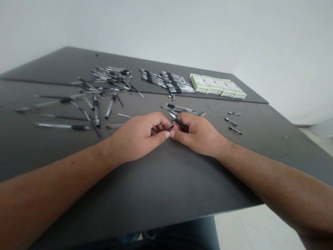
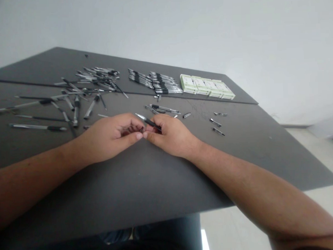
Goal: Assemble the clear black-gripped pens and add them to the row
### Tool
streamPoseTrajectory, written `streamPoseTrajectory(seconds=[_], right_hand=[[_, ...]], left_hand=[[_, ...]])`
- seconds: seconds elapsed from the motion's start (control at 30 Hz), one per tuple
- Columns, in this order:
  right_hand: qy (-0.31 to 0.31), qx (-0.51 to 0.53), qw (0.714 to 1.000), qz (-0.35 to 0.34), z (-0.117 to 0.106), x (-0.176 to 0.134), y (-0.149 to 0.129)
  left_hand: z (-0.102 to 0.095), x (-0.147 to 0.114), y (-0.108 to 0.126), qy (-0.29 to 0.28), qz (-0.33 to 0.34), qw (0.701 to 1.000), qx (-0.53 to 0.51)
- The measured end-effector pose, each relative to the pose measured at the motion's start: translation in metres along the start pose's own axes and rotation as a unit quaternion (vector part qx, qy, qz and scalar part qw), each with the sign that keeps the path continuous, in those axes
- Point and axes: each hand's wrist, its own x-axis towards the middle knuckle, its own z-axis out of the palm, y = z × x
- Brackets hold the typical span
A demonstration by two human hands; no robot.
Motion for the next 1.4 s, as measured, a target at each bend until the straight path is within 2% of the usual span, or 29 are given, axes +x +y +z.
streamPoseTrajectory(seconds=[0.13, 0.27, 0.37, 0.5, 0.8, 0.93, 1.13, 1.4], right_hand=[[-0.012, -0.013, 1.000, -0.023, -0.004, 0.000, 0.001], [0.010, -0.027, 0.999, -0.042, -0.017, 0.000, 0.007], [0.037, -0.077, 0.995, -0.058, -0.026, 0.001, 0.015], [0.042, -0.147, 0.986, -0.074, -0.033, 0.002, 0.022], [0.035, -0.166, 0.980, -0.101, -0.032, -0.001, 0.015], [0.062, -0.165, 0.981, -0.084, -0.034, -0.001, 0.015], [0.043, -0.151, 0.986, -0.063, -0.035, -0.001, 0.013], [0.052, -0.145, 0.986, -0.057, -0.035, -0.001, 0.013]], left_hand=[[-0.004, -0.002, 0.004, -0.007, 0.015, 0.998, 0.057], [-0.008, 0.001, 0.001, 0.036, 0.003, 0.995, 0.095], [-0.009, 0.003, -0.006, 0.083, -0.043, 0.993, 0.072], [-0.008, 0.004, -0.009, 0.108, -0.091, 0.990, 0.021], [-0.008, 0.004, -0.007, 0.114, -0.064, 0.990, 0.061], [-0.009, 0.004, -0.007, 0.119, -0.075, 0.988, 0.056], [-0.010, 0.005, -0.005, 0.109, -0.075, 0.989, 0.059], [-0.010, 0.005, -0.007, 0.110, -0.089, 0.989, 0.052]])
